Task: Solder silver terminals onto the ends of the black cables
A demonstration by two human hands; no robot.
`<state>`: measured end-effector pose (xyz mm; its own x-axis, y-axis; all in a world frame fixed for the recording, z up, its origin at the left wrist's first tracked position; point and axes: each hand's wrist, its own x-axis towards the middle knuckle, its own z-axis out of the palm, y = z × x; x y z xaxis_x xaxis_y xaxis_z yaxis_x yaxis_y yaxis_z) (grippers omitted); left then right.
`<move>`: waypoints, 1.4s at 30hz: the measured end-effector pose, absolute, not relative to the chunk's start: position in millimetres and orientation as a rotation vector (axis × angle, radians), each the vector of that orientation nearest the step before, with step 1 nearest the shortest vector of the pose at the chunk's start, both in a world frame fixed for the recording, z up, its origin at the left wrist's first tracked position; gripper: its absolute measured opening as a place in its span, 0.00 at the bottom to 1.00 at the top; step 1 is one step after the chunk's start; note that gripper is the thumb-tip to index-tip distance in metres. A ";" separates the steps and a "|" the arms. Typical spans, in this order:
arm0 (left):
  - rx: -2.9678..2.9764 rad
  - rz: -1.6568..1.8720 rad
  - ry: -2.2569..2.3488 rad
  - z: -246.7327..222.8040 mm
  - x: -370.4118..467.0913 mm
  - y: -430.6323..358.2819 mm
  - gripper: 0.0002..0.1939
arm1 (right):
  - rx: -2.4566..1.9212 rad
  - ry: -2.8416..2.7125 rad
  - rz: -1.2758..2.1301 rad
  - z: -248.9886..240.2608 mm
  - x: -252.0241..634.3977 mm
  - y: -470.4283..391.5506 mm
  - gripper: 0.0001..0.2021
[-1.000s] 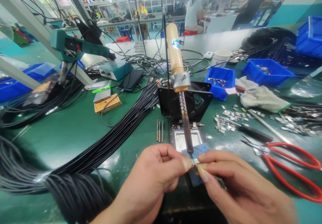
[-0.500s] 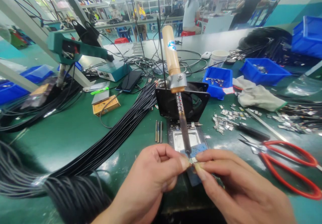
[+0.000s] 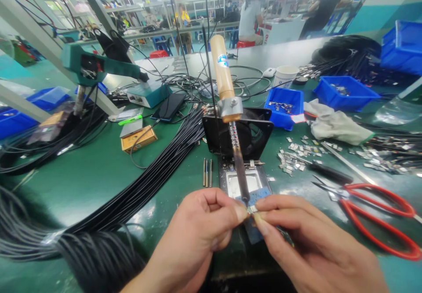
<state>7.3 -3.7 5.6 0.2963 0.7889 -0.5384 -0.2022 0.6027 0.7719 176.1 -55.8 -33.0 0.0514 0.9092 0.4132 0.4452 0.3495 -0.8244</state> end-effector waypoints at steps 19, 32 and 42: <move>0.671 0.733 1.065 6.7 7.2 -3.4 0.12 | -1.283 -1.559 0.534 -32.3 176.2 -57.3 0.06; 0.669 0.732 1.061 4.1 6.9 -2.9 0.11 | -1.299 -1.534 0.562 -29.2 175.2 -58.9 0.07; 0.663 0.735 1.047 4.3 7.6 -2.9 0.11 | -1.285 -1.496 0.574 -28.1 173.9 -57.3 0.06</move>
